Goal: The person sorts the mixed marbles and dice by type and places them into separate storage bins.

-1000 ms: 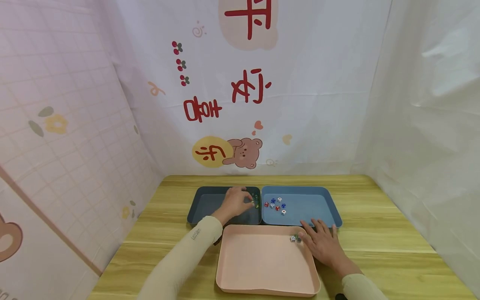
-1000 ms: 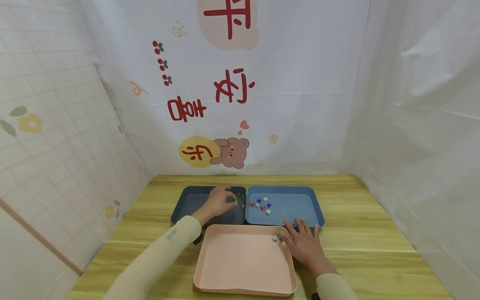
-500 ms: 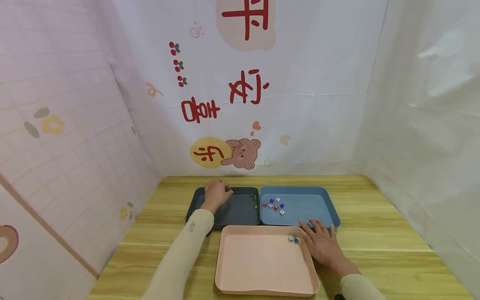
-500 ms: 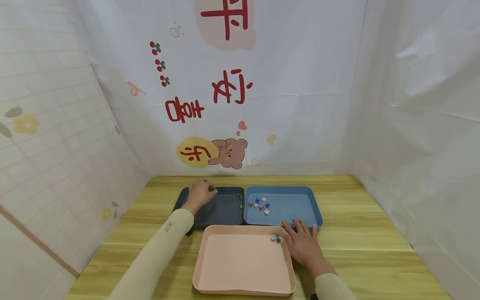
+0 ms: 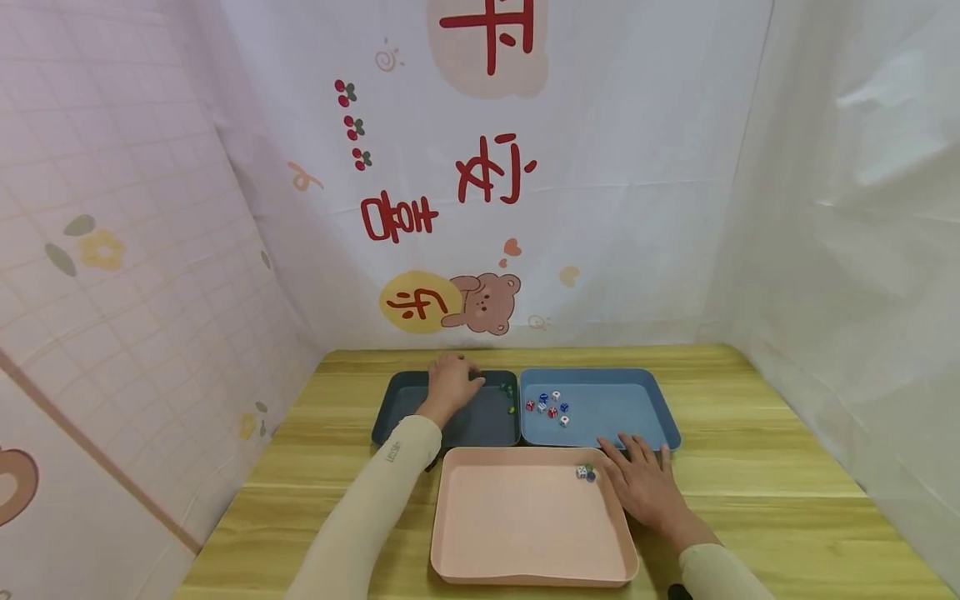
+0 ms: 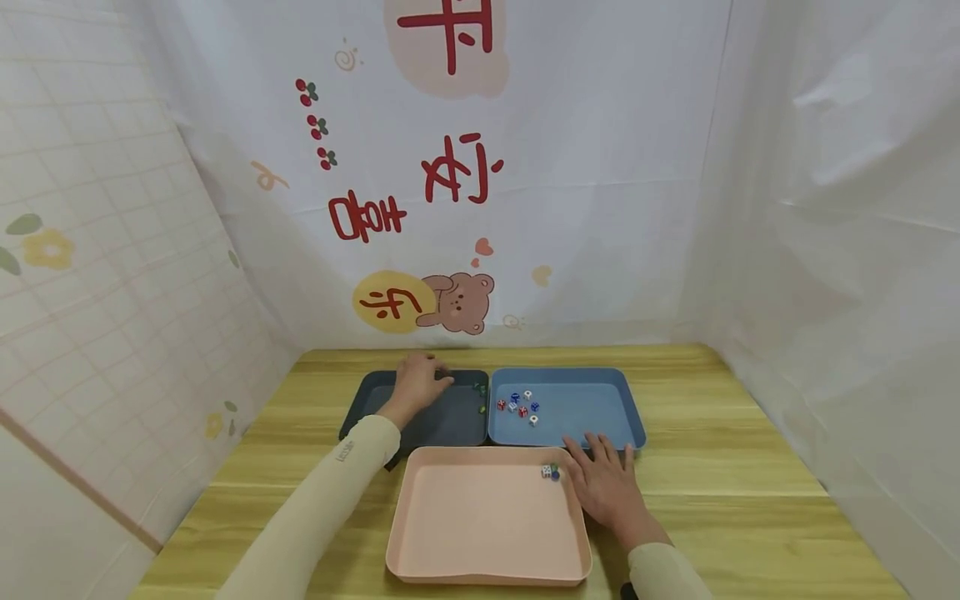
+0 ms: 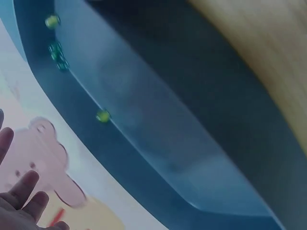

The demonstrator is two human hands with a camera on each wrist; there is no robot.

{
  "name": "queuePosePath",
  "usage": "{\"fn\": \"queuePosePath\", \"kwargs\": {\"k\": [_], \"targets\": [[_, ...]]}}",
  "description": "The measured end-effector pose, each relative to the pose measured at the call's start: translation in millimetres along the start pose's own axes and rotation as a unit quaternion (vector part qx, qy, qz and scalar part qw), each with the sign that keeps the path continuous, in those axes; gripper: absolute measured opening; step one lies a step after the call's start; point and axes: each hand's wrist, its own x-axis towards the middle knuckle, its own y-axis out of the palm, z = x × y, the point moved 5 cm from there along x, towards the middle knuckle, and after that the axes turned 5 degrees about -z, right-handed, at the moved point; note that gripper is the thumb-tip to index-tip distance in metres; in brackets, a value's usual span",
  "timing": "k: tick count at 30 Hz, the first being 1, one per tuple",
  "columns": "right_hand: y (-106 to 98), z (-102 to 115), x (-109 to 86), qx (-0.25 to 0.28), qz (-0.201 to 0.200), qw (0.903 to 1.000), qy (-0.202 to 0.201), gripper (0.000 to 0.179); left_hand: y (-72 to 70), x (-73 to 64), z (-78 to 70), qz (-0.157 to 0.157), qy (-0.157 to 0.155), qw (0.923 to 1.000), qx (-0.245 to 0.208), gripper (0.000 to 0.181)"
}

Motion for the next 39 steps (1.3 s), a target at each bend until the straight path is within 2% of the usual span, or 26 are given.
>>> {"fn": "queuePosePath", "kwargs": {"k": [5,9,15,20,25,29,33,39], "targets": [[-2.2,1.6,0.9,-0.011,0.017,0.9997,0.009,0.044,8.6,-3.1,-28.4,0.015,0.044,0.9987,-0.019,0.020],[-1.4,1.1,1.1,-0.014,0.020,0.9996,0.013,0.044,12.9,-11.2,-58.7,0.037,0.087,0.9952,-0.025,0.020],[5.5,-6.0,1.4,-0.010,0.004,0.9999,0.003,0.045,26.8,-31.6,-102.0,0.078,0.143,0.9865,-0.014,0.020],[7.2,-8.3,1.0,-0.007,0.017,0.9998,0.007,0.047,40.6,-52.5,-128.0,0.114,0.192,0.9748,-0.009,0.018],[3.0,-2.7,1.0,-0.012,0.031,0.9994,0.014,0.047,56.8,-69.2,-138.8,0.141,0.214,0.9667,0.000,0.016],[0.9,-0.2,1.3,-0.019,0.037,0.9989,0.021,0.046,66.1,-77.6,-140.7,0.136,0.237,0.9617,0.018,0.011],[1.6,-0.6,1.2,-0.028,0.038,0.9986,0.025,0.046,75.0,-82.7,-140.6,0.139,0.243,0.9594,0.034,0.010],[2.8,-2.3,0.3,-0.028,0.036,0.9986,0.026,0.046,92.2,-88.0,-141.1,0.135,0.269,0.9492,0.092,0.017]]}}
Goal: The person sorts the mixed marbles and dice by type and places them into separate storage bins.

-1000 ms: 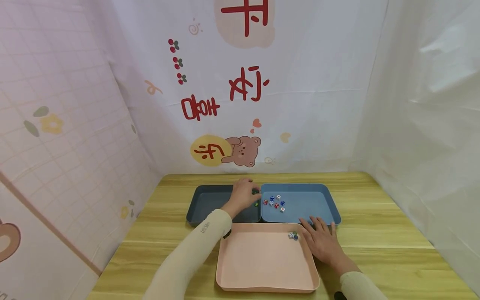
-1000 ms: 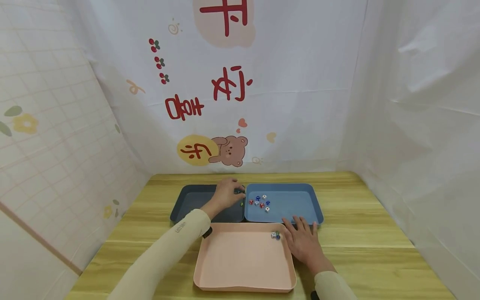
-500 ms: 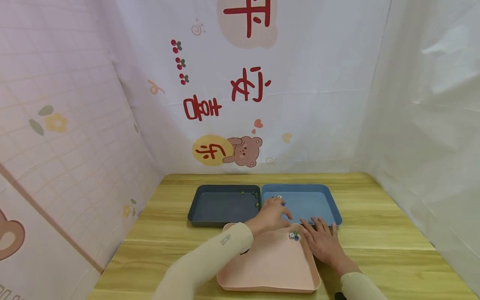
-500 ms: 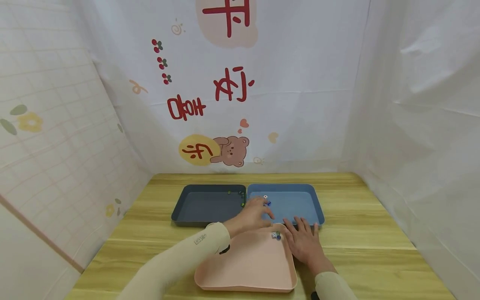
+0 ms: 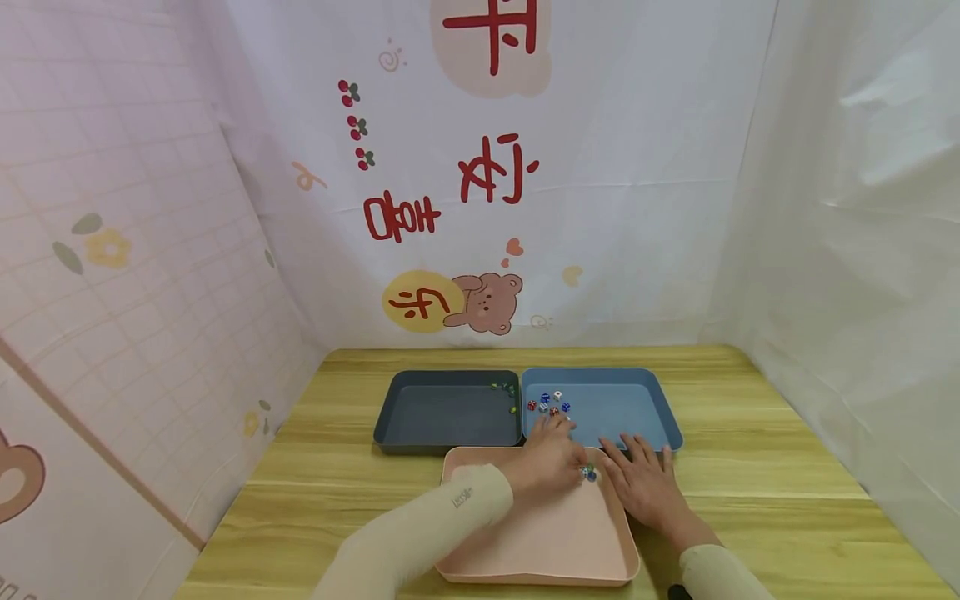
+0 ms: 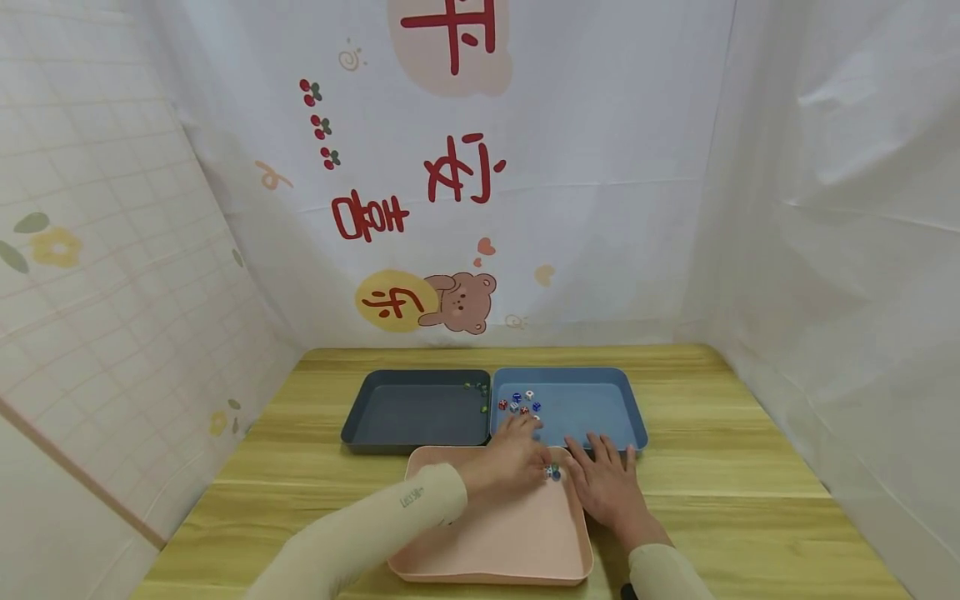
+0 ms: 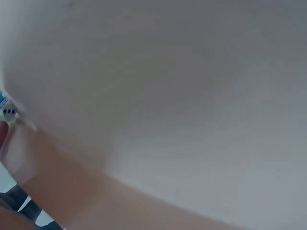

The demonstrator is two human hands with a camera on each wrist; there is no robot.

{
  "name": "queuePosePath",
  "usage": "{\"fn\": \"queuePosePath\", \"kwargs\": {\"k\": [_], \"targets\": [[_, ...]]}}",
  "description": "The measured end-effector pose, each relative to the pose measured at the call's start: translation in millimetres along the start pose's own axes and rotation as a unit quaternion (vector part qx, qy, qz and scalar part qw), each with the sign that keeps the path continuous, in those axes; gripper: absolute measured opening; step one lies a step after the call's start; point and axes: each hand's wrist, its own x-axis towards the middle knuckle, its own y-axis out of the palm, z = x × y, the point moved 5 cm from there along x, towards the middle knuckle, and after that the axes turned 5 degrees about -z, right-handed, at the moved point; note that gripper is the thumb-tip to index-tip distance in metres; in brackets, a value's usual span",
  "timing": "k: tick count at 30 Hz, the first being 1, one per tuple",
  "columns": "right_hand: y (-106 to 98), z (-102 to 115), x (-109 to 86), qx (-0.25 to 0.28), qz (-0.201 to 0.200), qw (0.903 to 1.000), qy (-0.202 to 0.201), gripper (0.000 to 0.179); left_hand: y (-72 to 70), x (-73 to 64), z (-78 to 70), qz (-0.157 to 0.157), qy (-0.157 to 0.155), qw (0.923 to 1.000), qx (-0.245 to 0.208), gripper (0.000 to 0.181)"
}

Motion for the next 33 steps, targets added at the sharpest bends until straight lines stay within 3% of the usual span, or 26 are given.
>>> {"fn": "queuePosePath", "kwargs": {"k": [5,20,27,30,33], "targets": [[-1.1,1.1,0.3,-0.003,0.000,1.0000,0.000,0.046,4.3,-2.3,-1.9,0.000,0.014,0.9998,0.016,0.016],[-1.5,1.3,-0.2,-0.008,-0.004,1.0000,-0.002,0.046,4.2,-8.8,3.3,-0.004,0.002,0.9993,-0.037,0.010],[-2.2,0.8,-0.3,-0.006,-0.006,1.0000,-0.003,0.046,-23.9,-4.0,16.4,-0.023,-0.018,0.9971,-0.070,0.009],[-2.5,0.6,0.1,0.000,-0.005,1.0000,-0.002,0.046,-38.0,1.6,29.3,-0.048,-0.043,0.9938,-0.091,0.010],[-1.9,0.3,0.6,0.005,-0.004,1.0000,-0.001,0.047,-51.7,9.6,46.3,-0.072,-0.092,0.9867,-0.113,0.011]]}}
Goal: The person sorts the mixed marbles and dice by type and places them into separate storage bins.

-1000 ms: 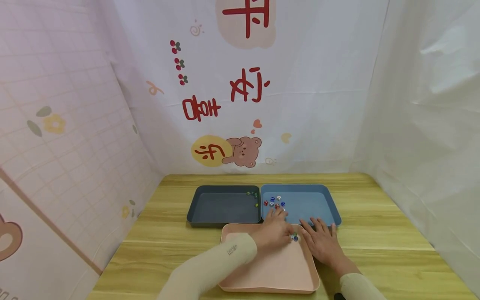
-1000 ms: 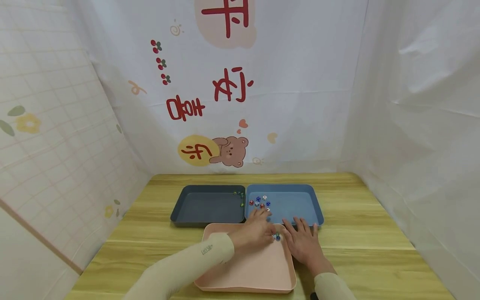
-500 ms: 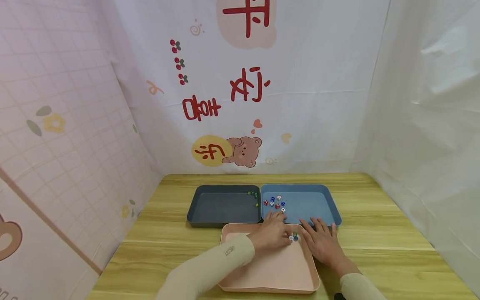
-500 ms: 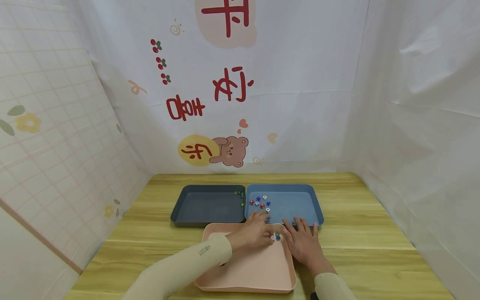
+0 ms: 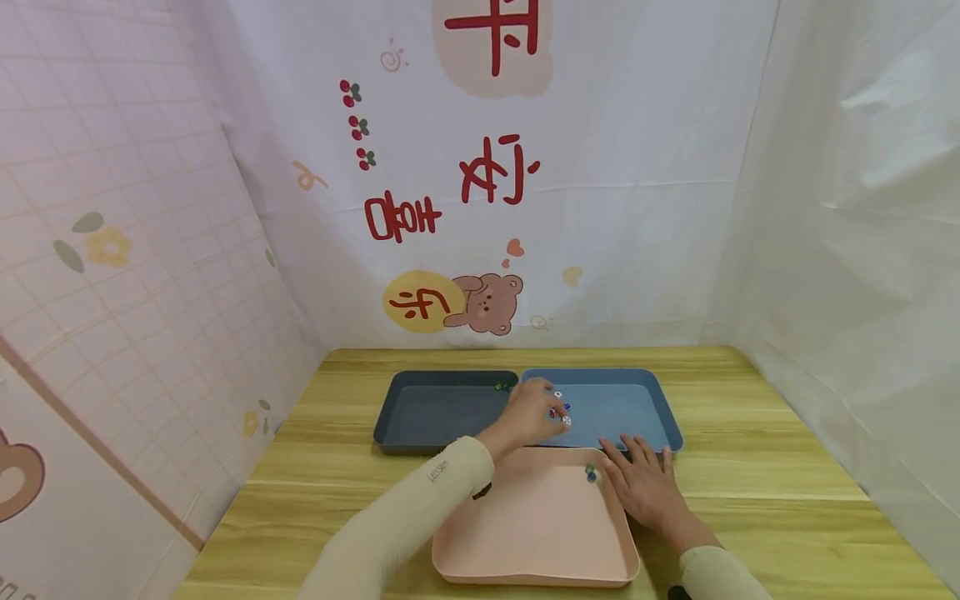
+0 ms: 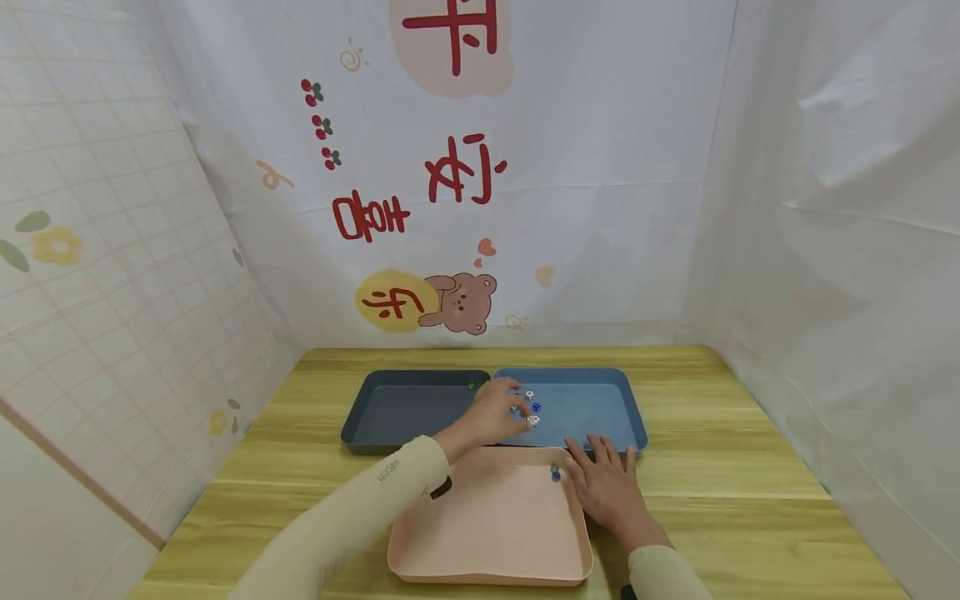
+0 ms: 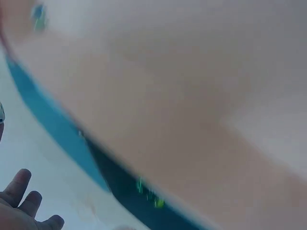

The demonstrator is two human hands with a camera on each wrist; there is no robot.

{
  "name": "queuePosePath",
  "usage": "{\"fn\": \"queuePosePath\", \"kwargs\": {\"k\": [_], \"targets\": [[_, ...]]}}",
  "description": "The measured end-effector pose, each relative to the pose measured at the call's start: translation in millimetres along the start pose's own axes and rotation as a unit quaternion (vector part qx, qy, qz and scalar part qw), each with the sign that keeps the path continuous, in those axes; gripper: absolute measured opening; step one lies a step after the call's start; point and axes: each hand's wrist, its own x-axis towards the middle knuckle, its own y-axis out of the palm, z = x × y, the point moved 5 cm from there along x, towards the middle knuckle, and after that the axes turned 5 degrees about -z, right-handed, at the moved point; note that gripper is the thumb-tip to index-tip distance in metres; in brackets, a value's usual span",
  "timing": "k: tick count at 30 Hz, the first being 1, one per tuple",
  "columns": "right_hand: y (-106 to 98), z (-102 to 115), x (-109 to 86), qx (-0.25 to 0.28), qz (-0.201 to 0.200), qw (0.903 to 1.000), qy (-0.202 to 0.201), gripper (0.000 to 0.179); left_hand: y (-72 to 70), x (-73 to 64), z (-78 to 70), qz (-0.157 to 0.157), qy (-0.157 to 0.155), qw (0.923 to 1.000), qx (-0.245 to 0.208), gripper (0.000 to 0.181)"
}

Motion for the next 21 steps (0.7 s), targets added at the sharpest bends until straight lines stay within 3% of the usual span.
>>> {"fn": "queuePosePath", "kwargs": {"k": [5,9,14,21], "targets": [[0.7,0.5,-0.8,0.001,-0.005,1.0000,0.000,0.046,-21.0,19.7,24.5,-0.045,-0.080,0.9940,-0.059,0.013],[1.2,0.6,-1.2,0.004,-0.005,1.0000,0.001,0.046,-26.6,28.7,41.7,-0.078,-0.116,0.9869,-0.080,0.014],[0.3,0.2,-1.0,0.004,-0.003,1.0000,0.003,0.046,-18.9,34.1,53.5,-0.091,-0.141,0.9829,-0.075,0.013],[0.6,0.9,-0.7,0.012,-0.013,0.9998,0.000,0.045,4.3,33.5,55.6,-0.064,-0.145,0.9871,-0.022,0.011]]}}
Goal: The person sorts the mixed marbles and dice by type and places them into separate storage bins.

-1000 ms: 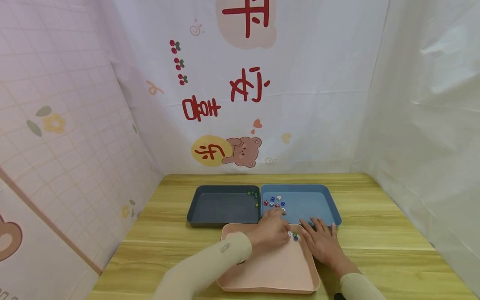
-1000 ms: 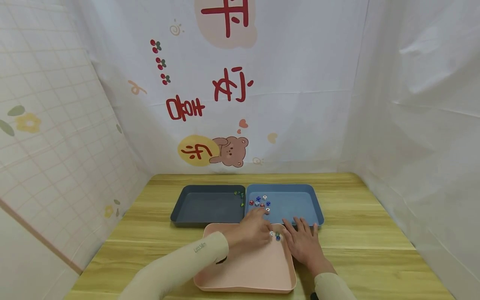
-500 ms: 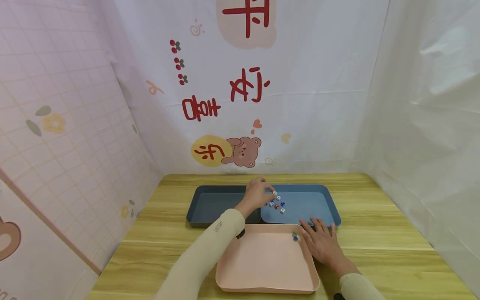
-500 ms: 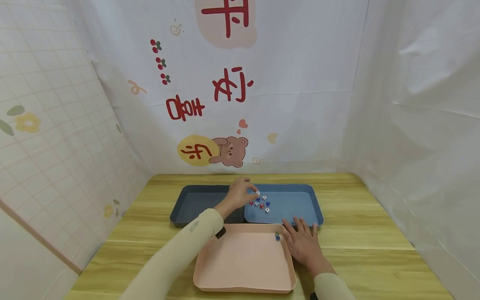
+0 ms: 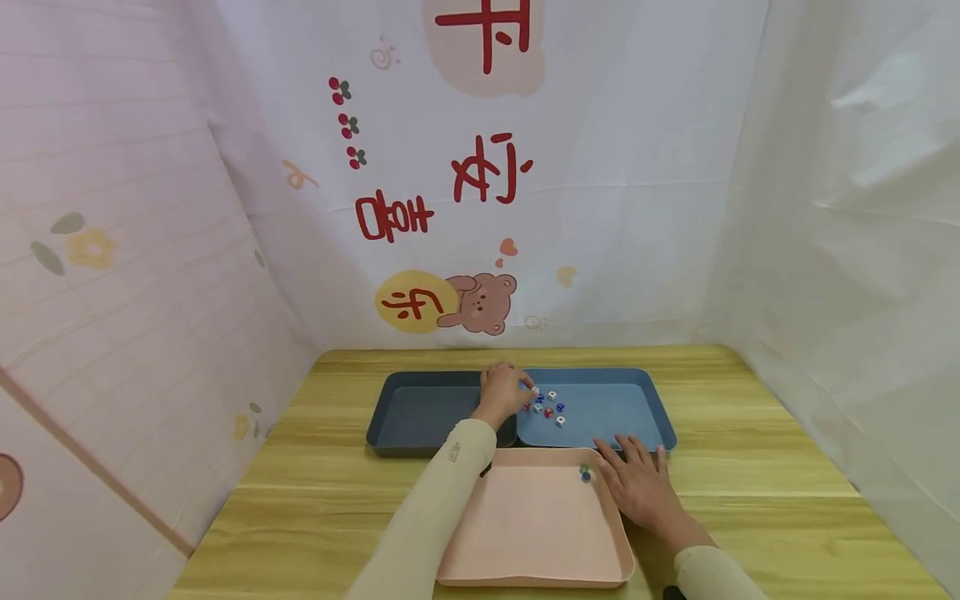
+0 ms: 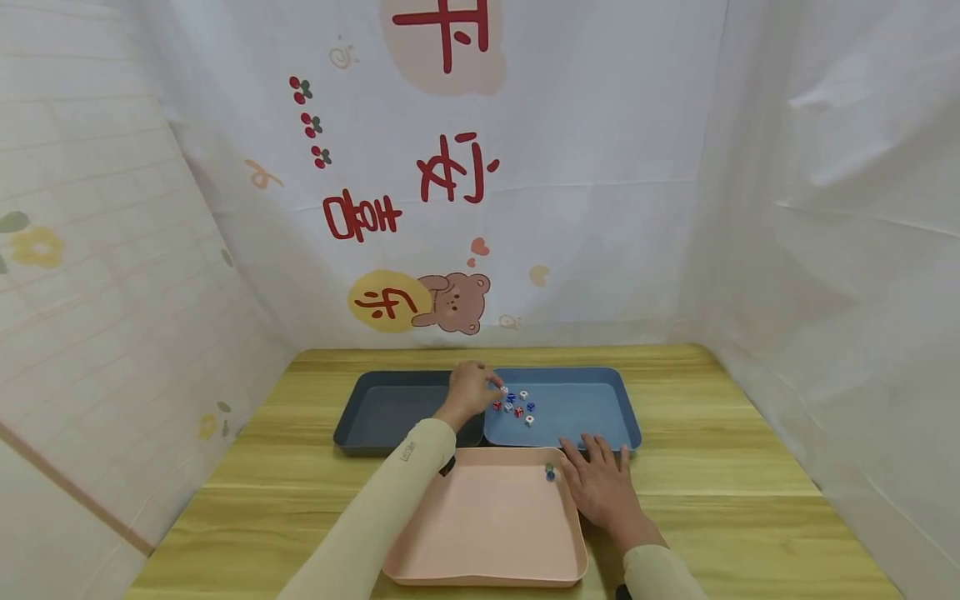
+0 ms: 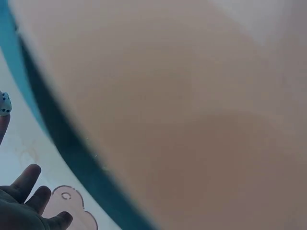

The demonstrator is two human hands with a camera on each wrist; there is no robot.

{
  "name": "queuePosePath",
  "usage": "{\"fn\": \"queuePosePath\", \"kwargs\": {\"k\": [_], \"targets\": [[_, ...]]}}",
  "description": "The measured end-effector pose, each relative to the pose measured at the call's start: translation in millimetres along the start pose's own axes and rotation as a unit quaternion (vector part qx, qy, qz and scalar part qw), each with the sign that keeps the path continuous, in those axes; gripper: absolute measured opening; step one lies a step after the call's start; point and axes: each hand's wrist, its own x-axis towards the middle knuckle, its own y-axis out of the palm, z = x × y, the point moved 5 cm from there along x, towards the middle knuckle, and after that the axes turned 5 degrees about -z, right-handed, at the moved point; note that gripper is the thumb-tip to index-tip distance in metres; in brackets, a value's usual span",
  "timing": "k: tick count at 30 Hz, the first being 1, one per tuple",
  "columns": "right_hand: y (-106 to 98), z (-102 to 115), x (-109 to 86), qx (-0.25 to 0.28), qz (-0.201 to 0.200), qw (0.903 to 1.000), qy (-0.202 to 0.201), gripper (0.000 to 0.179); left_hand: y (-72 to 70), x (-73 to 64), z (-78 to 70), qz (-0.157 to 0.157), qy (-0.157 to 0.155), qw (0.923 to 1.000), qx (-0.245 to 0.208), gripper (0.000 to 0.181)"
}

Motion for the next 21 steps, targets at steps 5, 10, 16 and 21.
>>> {"fn": "queuePosePath", "kwargs": {"k": [5,10,16,21], "targets": [[-0.3,1.3,0.3,-0.010,-0.002,0.9999,-0.004,0.045,12.2,-1.8,3.1,0.010,-0.007,0.9998,-0.014,0.013],[-0.7,3.5,0.6,-0.014,0.004,0.9999,-0.005,0.045,15.1,-3.0,6.5,0.020,-0.015,0.9996,-0.016,0.025],[-1.6,4.3,-0.6,-0.016,0.008,0.9998,-0.003,0.045,7.3,-6.7,2.1,0.020,0.010,0.9996,-0.018,0.026],[-2.5,4.2,-1.2,-0.016,0.010,0.9998,-0.002,0.045,6.3,-17.6,-8.9,0.031,0.054,0.9980,-0.014,0.021]]}}
